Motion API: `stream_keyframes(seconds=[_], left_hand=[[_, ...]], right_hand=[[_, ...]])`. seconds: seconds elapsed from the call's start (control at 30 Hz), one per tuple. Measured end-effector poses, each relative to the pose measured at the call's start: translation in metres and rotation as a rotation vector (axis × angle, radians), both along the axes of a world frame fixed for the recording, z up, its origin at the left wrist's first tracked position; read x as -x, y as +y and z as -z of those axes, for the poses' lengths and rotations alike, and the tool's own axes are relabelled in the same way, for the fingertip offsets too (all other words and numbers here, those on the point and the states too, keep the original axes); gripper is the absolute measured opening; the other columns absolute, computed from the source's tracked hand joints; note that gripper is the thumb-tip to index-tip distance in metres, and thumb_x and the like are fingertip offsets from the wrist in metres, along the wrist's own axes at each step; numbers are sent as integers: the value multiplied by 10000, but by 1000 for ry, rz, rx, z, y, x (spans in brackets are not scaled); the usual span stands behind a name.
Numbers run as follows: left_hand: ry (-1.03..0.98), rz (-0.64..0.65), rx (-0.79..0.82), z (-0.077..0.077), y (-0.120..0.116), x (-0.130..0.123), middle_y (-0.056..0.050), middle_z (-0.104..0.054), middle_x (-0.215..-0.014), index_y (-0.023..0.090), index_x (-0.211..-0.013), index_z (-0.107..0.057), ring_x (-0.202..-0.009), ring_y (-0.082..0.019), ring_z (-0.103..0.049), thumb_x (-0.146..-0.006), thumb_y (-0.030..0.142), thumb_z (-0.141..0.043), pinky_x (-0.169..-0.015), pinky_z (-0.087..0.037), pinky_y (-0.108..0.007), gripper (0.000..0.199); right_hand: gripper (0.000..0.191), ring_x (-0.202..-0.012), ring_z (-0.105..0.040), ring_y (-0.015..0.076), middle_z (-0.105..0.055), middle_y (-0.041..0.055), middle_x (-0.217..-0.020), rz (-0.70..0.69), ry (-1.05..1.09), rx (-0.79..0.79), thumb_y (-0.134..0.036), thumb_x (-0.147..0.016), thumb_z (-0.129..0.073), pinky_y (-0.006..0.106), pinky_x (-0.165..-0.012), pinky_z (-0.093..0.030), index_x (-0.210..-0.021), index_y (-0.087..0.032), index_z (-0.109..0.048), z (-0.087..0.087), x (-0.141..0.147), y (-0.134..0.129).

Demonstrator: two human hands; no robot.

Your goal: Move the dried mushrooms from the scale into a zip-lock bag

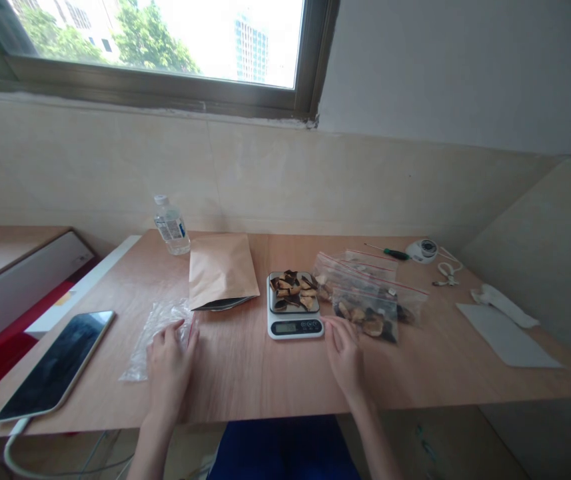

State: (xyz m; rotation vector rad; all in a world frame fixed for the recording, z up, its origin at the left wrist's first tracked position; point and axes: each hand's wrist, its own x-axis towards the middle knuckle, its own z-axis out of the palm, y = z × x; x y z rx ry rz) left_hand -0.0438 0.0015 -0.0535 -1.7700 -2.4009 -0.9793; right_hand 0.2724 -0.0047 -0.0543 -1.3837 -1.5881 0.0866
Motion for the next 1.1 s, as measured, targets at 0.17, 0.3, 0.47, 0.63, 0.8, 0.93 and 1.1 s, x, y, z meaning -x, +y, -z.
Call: stream_keyframes(seconds=[0.17, 0.3, 0.47, 0.63, 0.8, 0.93, 1.1], left_hand=[[9, 11, 71, 5, 3, 9, -135, -587, -917, 139, -930, -615, -880, -302, -540, -815, 470, -348, -807, -427, -419, 440], [-132, 39, 70, -2, 2, 15, -103, -601, -820, 176, -767, -581, -823, -274, -554, -778, 416, -388, -757, -425, -384, 308], [-178, -235, -58, -20, -29, -4, -63, -569, -731, 207, -717, -485, -731, -251, -531, -777, 424, -422, -704, -402, -376, 233], [-304, -166, -265, -40, -72, -64, -28, -598, -792, 210, -733, -501, -619, -159, -483, -827, 425, -475, -634, -405, -297, 237], [-508, 357, -291, -42, -80, -106, -36, -609, -877, 197, -781, -574, -705, -127, -577, -847, 331, -540, -644, -476, -217, 152], [-637, 519, -246, -42, -77, -115, -55, -618, -900, 195, -835, -610, -813, -153, -628, -859, 277, -533, -653, -516, -209, 115], [-649, 597, -255, -47, -76, -124, -48, -633, -854, 195, -800, -628, -791, -154, -643, -851, 253, -547, -662, -530, -212, 111]], right_hand=[[183, -926, -578, 203, -655, 60, -921, 0, 32, 40, -226, -924, -456, 346, -841, -440, -935, -197, -636, 8, 1, -24], [180, -903, -580, 207, -658, 56, -901, -6, 73, 68, -235, -921, -461, 343, -819, -442, -933, -208, -639, 6, 4, -36], [184, -897, -590, 186, -651, 45, -894, -110, 180, 134, -231, -927, -450, 302, -804, -450, -929, -219, -634, -11, 20, -50], [220, -897, -602, 156, -648, 26, -912, -346, 316, 331, -264, -946, -410, 254, -797, -458, -1001, -234, -620, -36, 61, -64], [231, -869, -617, 141, -660, 23, -955, -454, 437, 428, -326, -921, -468, 229, -780, -457, -1100, -220, -569, -50, 91, -64], [226, -788, -614, 142, -668, 25, -854, -384, 493, 428, -360, -920, -460, 215, -707, -449, -910, -192, -611, -52, 88, -60], [278, -776, -608, 142, -653, 22, -817, -374, 491, 419, -392, -929, -427, 213, -705, -437, -858, -185, -600, -54, 76, -64]])
